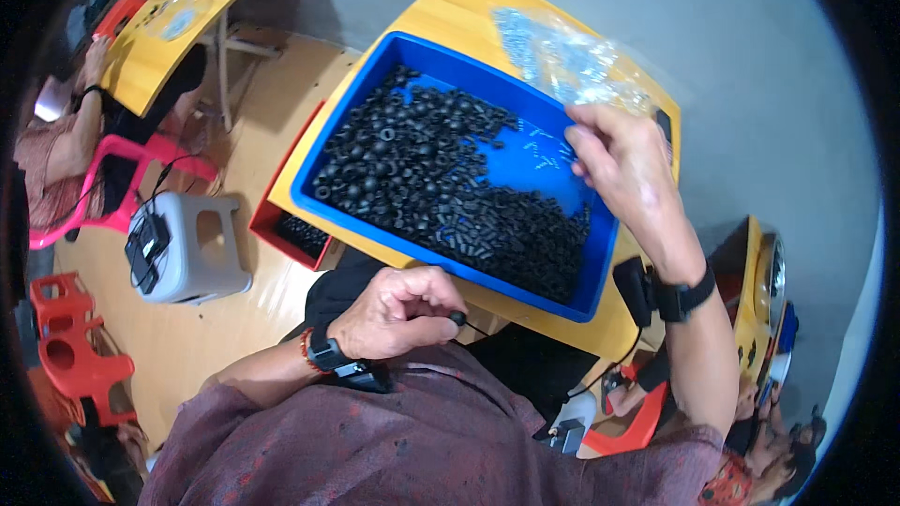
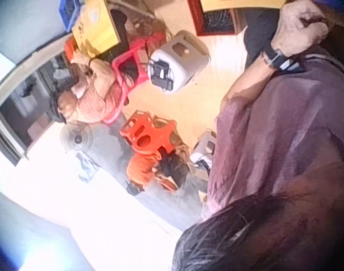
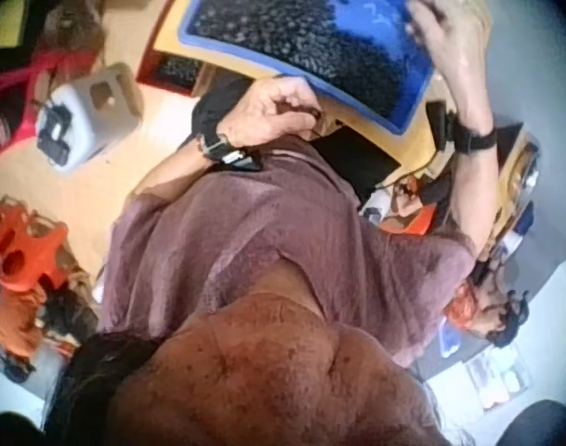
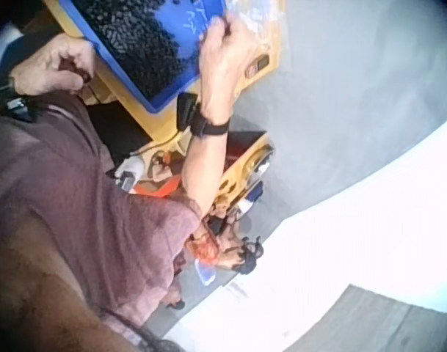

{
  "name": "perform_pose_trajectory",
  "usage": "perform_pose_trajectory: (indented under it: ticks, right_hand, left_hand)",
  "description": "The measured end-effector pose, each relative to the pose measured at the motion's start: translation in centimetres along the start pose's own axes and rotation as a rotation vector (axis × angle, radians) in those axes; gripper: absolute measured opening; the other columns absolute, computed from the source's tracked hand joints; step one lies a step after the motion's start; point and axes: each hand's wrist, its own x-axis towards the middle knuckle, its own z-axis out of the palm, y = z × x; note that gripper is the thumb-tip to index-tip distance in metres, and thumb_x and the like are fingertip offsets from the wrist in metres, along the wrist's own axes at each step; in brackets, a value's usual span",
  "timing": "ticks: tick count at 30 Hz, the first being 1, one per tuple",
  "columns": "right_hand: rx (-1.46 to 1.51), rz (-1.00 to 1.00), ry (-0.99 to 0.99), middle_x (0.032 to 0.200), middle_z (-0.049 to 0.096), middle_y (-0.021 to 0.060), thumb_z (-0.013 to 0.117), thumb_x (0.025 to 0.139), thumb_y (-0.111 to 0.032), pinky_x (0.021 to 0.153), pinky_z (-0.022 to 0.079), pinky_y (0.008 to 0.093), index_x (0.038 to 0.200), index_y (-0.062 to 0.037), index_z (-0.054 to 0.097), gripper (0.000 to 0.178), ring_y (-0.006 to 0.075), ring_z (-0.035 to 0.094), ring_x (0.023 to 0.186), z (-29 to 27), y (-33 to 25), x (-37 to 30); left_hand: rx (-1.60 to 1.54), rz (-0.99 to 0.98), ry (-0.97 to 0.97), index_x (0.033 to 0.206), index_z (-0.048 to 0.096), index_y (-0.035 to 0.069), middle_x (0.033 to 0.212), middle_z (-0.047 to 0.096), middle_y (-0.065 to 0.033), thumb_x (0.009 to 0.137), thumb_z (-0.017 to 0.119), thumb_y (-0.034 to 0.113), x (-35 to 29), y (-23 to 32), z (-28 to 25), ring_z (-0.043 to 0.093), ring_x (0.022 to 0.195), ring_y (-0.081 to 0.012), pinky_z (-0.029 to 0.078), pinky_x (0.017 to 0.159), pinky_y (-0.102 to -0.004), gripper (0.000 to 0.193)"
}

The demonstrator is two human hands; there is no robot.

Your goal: Assembling small components by inserting a tiny white piece into a black rubber housing.

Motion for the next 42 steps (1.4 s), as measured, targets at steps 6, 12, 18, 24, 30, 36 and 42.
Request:
perform_pose_trajectory:
  ticks: [6, 12, 18, 24, 30, 36, 42]
  right_hand:
    - [0.025, 0.025, -0.050, 0.085, 0.073, 0.0048, 0.065, 0.098, -0.004, 0.059, 0.054, 0.0247, 0.116, 0.0040, 0.074, 0.022, 0.0088, 0.065, 0.068, 2.1, 2.5, 2.2]
    - [-0.049, -0.114, -0.087, 0.089, 0.073, 0.0081, 0.066, 0.096, -0.002, 0.061, 0.055, 0.0271, 0.114, 0.0045, 0.074, 0.021, 0.0119, 0.066, 0.067, 4.5, 6.0, 1.9]
    - [-0.191, -0.335, -0.066, 0.092, 0.071, 0.0176, 0.067, 0.090, -0.002, 0.077, 0.055, 0.0402, 0.106, 0.0016, 0.075, 0.018, 0.0308, 0.069, 0.085, 5.9, 6.6, 3.5]
    - [-0.482, -0.401, -0.131, 0.087, 0.060, 0.0202, 0.060, 0.091, -0.003, 0.077, 0.052, 0.0510, 0.088, -0.0006, 0.067, 0.008, 0.0417, 0.064, 0.088, 6.9, 6.5, 4.2]
    - [-0.319, -0.497, -0.048, 0.088, 0.061, 0.0200, 0.063, 0.091, -0.003, 0.076, 0.052, 0.0481, 0.093, -0.0010, 0.063, 0.003, 0.0416, 0.063, 0.087, 6.1, 5.2, 4.0]
    - [0.242, -0.193, -0.043, 0.089, 0.067, 0.0033, 0.068, 0.099, -0.007, 0.065, 0.052, 0.0266, 0.094, -0.0018, 0.066, 0.008, 0.0126, 0.066, 0.077, 3.9, 1.6, -0.5]
    - [0.521, -0.099, -0.289, 0.093, 0.067, 0.0030, 0.065, 0.100, -0.002, 0.069, 0.055, 0.0233, 0.108, 0.0005, 0.073, 0.011, 0.0088, 0.066, 0.078, 4.3, -1.1, -7.0]
  left_hand:
    - [-0.029, 0.001, -0.056, 0.098, 0.067, 0.000, 0.098, 0.069, -0.0079, 0.092, 0.066, -0.008, 0.1, 0.2, -0.8, 0.067, 0.084, -0.0111, 0.057, 0.074, -0.0266, 0.010]
    - [-0.123, -0.038, -0.038, 0.101, 0.066, -0.001, 0.098, 0.069, -0.0114, 0.098, 0.060, -0.006, 0.3, 0.8, -0.6, 0.070, 0.086, -0.0143, 0.060, 0.075, -0.0282, 0.008]
    - [-0.112, -0.009, -0.044, 0.104, 0.065, -0.002, 0.098, 0.071, -0.0122, 0.101, 0.062, -0.001, 0.5, 0.8, -0.7, 0.071, 0.085, -0.0144, 0.061, 0.077, -0.0281, 0.005]
    - [-0.111, 0.027, -0.009, 0.101, 0.066, -0.001, 0.092, 0.073, -0.0079, 0.100, 0.066, 0.001, 0.5, 0.7, -0.8, 0.069, 0.080, -0.0103, 0.058, 0.071, -0.0246, 0.002]
    - [-0.151, 0.030, 0.007, 0.102, 0.065, 0.001, 0.091, 0.074, -0.0080, 0.101, 0.066, 0.003, 0.4, 0.9, -0.9, 0.072, 0.083, -0.0119, 0.059, 0.070, -0.0242, 0.003]
    - [-0.176, 0.030, 0.058, 0.107, 0.063, -0.001, 0.090, 0.074, -0.0143, 0.102, 0.067, 0.010, 0.4, 0.2, -0.9, 0.073, 0.075, -0.0173, 0.062, 0.069, -0.0301, 0.013]
    - [-0.171, 0.058, 0.078, 0.109, 0.063, -0.001, 0.088, 0.073, -0.0139, 0.103, 0.068, 0.013, 0.6, -0.2, -0.8, 0.073, 0.075, -0.0173, 0.063, 0.068, -0.0326, 0.016]
